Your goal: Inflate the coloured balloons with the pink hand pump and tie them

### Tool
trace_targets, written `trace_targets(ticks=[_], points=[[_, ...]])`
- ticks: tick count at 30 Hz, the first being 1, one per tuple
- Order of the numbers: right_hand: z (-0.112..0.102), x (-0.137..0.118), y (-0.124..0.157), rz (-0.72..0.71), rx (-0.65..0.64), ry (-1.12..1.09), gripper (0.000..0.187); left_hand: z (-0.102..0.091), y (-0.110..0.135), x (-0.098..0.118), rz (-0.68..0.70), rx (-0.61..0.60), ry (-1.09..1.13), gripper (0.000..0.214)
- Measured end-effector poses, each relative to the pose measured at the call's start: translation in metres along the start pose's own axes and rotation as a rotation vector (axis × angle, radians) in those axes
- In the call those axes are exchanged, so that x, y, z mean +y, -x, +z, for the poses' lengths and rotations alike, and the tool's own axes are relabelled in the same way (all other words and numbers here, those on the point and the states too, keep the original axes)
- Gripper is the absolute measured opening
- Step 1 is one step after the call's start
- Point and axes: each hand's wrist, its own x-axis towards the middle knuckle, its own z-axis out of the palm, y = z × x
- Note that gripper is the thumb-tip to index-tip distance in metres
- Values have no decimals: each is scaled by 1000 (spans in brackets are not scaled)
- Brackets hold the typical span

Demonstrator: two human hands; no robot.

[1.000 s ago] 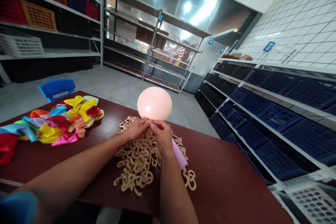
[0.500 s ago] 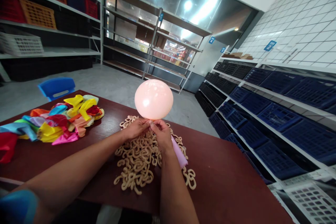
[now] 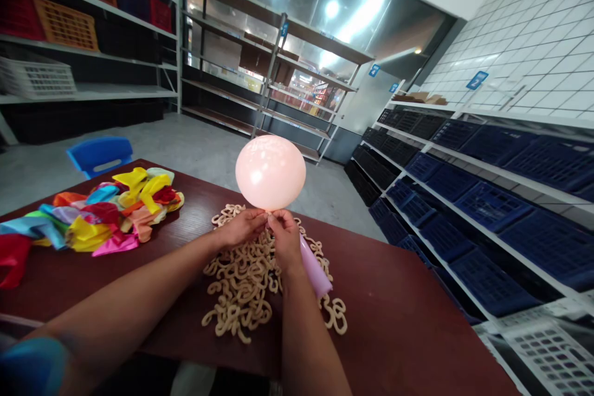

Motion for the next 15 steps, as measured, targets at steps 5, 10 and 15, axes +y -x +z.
trace_targets(ticks=[5, 10, 15], points=[[-6, 3, -3, -104, 5, 286, 21, -2, -2, 0, -105, 72, -49, 31], [-5, 4, -3, -65, 26, 187, 23, -5, -2, -3, 77, 138, -359, 34], [-6, 3, -1, -23, 57, 164, 24, -5, -1, 1, 92, 143, -461, 34]])
